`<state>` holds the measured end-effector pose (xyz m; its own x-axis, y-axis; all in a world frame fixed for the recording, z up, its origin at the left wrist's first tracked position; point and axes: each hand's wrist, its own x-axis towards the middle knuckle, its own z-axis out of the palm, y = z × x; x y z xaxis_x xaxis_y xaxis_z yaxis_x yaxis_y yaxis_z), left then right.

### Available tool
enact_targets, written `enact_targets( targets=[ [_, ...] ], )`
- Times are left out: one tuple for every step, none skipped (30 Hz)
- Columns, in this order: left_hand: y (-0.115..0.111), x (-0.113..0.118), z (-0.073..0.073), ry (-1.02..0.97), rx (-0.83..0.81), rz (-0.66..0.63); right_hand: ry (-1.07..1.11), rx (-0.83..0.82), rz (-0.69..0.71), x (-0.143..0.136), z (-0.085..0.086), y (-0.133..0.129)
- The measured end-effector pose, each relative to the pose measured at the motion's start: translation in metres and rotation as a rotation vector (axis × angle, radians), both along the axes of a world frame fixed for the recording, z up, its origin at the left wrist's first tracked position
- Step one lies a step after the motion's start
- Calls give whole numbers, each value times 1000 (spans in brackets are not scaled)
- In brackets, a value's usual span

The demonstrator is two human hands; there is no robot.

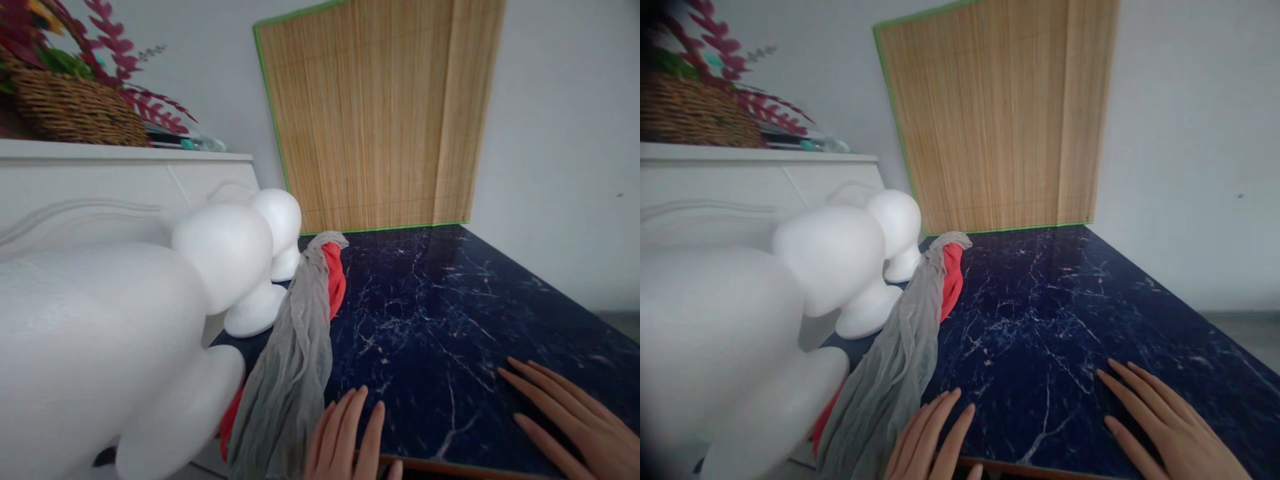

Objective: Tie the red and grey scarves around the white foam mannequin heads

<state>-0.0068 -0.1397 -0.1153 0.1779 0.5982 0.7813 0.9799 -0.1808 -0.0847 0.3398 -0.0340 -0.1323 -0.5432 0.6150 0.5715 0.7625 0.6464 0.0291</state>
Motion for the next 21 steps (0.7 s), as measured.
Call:
enact_targets(
  targets=[
    [5, 3, 3, 23, -23, -49, -47, 43, -8, -5, 2, -8],
    [9, 5, 5, 43, -55, -92, -40, 100, -27, -12, 3, -16],
    [13, 7, 6, 53, -86, -128, -16, 142, -46, -20, 3, -23],
    [16, 8, 5, 46, -103, -159, 25, 170, -70, -28, 0, -30],
    [19, 10, 3, 19, -93, -187, 90, 199, -100, -37, -4, -36],
    [21, 12, -1, -28, -57, -211, 166, 235, -127, -45, -9, -40],
    [22, 15, -7, -86, -4, -229, 247, 284, -148, -52, -15, -42],
    [23, 18, -13, -143, 56, -245, 318, 339, -161, -57, -21, -43],
    [23, 20, -18, -190, 106, -254, 374, 396, -169, -62, -28, -43],
    [22, 23, -24, -222, 129, -253, 409, 441, -179, -65, -32, -42],
    [22, 25, -27, -239, 129, -243, 428, 468, -194, -67, -36, -41],
    [21, 26, -30, -243, 115, -229, 432, 474, -212, -68, -38, -40],
    [19, 27, -31, -242, 97, -217, 426, 464, -225, -68, -38, -40],
    [18, 27, -32, -240, 79, -210, 410, 449, -226, -67, -36, -41],
    [17, 27, -31, -243, 70, -207, 385, 429, -215, -66, -35, -42],
    [16, 27, -30, -250, 70, -209, 355, 407, -197, -64, -32, -44],
    [15, 27, -28, -260, 75, -210, 328, 388, -183, -62, -30, -45],
    [15, 27, -26, -264, 79, -211, 308, 374, -173, -61, -28, -47],
    [14, 27, -24, -260, 81, -211, 297, 365, -170, -60, -27, -48],
    [14, 27, -22, -249, 76, -212, 294, 360, -175, -60, -26, -50],
    [14, 27, -20, -234, 67, -214, 296, 358, -183, -59, -26, -50]
  ],
)
